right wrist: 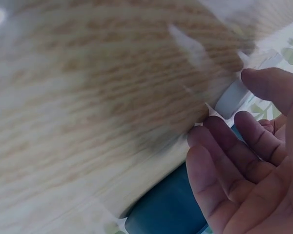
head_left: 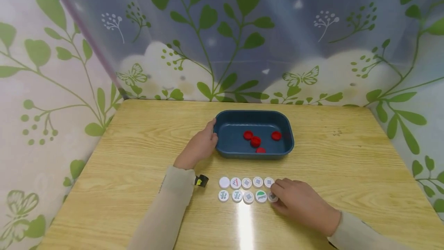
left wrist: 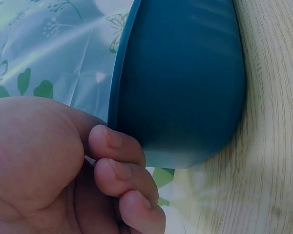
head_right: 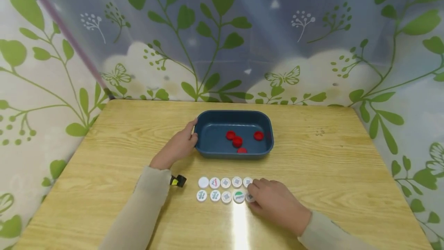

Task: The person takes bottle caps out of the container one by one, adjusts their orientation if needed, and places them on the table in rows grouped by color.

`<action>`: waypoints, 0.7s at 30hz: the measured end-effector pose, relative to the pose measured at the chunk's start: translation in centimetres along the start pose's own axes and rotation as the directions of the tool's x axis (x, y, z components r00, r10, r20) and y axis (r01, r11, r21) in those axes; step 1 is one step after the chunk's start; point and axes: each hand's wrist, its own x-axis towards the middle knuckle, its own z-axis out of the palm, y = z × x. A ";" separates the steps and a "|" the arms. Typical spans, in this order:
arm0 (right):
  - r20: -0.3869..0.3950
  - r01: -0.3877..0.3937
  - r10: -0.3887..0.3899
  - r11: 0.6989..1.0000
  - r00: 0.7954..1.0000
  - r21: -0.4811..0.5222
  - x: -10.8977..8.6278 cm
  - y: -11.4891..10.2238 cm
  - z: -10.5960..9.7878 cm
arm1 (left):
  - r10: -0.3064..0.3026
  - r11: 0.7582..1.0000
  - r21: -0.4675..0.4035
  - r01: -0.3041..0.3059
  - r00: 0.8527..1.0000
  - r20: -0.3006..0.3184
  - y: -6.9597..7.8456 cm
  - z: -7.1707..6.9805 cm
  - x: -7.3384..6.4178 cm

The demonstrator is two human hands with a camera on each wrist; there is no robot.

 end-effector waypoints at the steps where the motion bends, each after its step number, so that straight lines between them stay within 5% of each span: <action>1: -0.006 -0.001 0.001 1.000 1.000 -0.003 0.0 0.0 0.1 | 0.001 1.000 0.002 -0.001 1.000 -0.002 0.0 0.0 0.0; 7: -0.015 -0.034 0.034 0.999 0.999 0.003 -0.1 0.1 -0.5 | -0.007 1.000 -0.005 0.007 1.000 -0.002 0.0 0.0 -0.1; 12: -0.085 -0.104 0.102 0.994 0.991 -0.015 1.1 -0.1 -3.9 | -0.002 1.000 0.000 0.002 1.000 -0.004 -0.2 0.0 0.0; 17: -0.165 -0.125 0.122 0.992 0.979 -0.006 4.5 1.2 -7.4 | 0.027 1.000 0.004 -0.027 1.000 -0.006 -0.3 0.0 0.0; 21: -0.030 -0.176 0.177 0.984 0.984 0.017 8.8 3.5 -8.6 | 0.025 1.000 0.000 -0.025 1.000 -0.003 -0.4 0.0 0.0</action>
